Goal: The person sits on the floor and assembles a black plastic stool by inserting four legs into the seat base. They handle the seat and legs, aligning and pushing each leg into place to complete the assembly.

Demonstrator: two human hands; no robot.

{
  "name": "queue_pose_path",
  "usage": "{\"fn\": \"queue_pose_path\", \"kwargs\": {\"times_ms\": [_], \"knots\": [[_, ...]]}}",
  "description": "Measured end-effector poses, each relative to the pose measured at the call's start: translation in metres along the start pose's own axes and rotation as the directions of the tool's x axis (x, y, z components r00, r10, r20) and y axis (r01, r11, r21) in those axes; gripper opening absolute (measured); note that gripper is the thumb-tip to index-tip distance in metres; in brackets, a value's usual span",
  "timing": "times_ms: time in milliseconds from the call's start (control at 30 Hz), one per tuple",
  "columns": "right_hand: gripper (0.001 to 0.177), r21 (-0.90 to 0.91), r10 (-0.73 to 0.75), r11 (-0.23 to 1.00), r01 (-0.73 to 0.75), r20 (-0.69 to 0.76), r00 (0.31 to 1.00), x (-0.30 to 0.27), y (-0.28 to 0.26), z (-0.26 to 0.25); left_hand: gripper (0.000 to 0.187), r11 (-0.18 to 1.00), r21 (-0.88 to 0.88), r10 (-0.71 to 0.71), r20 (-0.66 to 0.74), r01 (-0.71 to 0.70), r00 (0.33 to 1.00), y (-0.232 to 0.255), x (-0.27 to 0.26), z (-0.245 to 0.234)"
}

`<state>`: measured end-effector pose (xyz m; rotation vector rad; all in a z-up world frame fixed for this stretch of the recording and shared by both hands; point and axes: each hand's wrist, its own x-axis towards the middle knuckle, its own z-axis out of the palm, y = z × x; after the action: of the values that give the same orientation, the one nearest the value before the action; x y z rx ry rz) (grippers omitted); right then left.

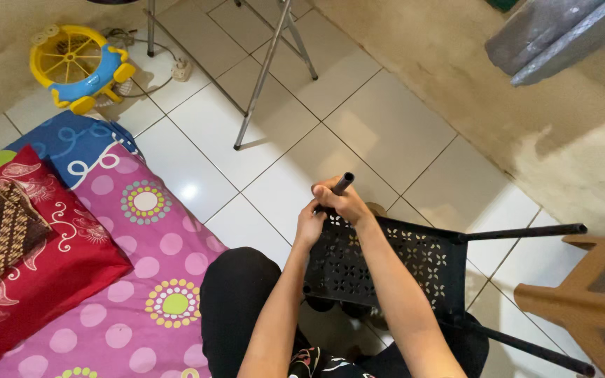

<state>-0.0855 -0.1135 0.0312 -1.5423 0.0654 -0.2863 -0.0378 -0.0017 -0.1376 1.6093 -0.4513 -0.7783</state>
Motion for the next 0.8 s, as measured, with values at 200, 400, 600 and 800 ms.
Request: {"fn": "queue_pose_path", "kwargs": {"times_ms": [200,400,600,800], "knots": [[0.051,-0.212,-0.162,0.977,0.03,-0.64,0.752,-0.011,0.019,0.049,0.03,0.998,0.055,0.031,-0.06,-0.028,0.998,0.006,-0.006,0.003],[0.046,-0.251,-0.204,0.966,-0.064,-0.89,0.408,0.008,0.002,0.087,0.026,0.988,0.145,0.059,0.008,-0.059,0.998,0.002,-0.012,0.001],[0.039,0.077,-0.056,0.995,0.058,-0.026,0.998,-0.006,-0.043,0.009,0.038,1.0,0.026,0.001,-0.015,0.0,1.0,0.004,0.0,0.002],[0.045,0.097,0.007,0.995,-0.005,-0.026,1.0,0.001,-0.031,0.008,0.036,0.999,0.012,0.034,-0.003,-0.034,0.999,0.004,-0.003,0.001]]}}
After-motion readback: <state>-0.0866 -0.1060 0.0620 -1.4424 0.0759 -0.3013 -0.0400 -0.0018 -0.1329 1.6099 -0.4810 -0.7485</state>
